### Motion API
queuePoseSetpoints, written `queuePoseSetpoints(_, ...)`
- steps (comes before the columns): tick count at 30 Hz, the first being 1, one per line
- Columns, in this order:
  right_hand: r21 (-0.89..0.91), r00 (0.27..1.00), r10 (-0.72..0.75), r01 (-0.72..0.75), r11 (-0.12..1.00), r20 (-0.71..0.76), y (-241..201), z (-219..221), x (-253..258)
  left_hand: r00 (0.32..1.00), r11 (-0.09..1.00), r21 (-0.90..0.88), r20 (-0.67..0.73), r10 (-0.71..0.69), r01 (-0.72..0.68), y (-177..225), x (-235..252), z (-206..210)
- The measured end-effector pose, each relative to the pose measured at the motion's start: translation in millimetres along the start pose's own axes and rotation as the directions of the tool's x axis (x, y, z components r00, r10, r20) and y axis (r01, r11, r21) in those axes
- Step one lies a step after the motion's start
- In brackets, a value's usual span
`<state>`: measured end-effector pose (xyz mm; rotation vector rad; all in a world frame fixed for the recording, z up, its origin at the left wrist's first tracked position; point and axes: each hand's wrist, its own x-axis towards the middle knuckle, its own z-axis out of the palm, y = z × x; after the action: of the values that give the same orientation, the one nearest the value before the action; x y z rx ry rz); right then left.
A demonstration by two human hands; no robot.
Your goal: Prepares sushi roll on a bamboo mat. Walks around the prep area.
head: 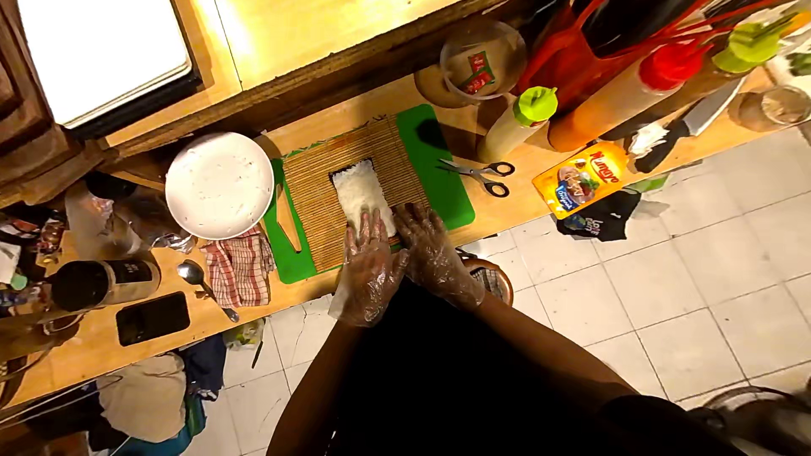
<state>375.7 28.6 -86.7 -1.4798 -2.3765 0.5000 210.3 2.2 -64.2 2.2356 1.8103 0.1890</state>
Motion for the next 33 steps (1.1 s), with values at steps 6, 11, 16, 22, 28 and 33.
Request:
queuePoseSetpoints(6, -0.019, 1.0, -0.008, 0.008, 1.0, -0.003, 0, -1, -1, 0.999, 1.0, -0.02, -0.034, 0.013, -0.014, 1, 0, 4)
queuePoseSetpoints(11, 0.003, 1.0, -0.011, 0.011, 1.0, -0.008, 0, 0, -2, 0.998, 1.0, -0.02, -0.056, 0.017, -0.018, 0, -2, 2)
queuePoseSetpoints(16, 0.012, 1.0, 0.019, -0.019, 1.0, -0.006, 0, 0, 1, 0.998, 0.999, -0.034, -0.044, -0.042, 0.04, -9, -7, 0)
queuePoseSetpoints(22, -0.001, 1.0, 0.02, -0.02, 1.0, 0.014, -3, -2, 4, 0.999, 0.998, 0.031, -0.013, -0.05, 0.051, -3, 2, -11)
queuePoseSetpoints(28, 0.003, 0.998, 0.052, -0.052, 0.999, 0.046, -4, -2, 12, 1.0, 0.998, 0.049, -0.009, -0.03, 0.03, -7, 17, -13)
queuePoseSetpoints(33, 0.007, 0.996, 0.066, -0.067, 0.998, 0.053, -4, -3, 16, 0.999, 0.999, 0.045, -0.014, -0.028, 0.029, -9, 23, -15)
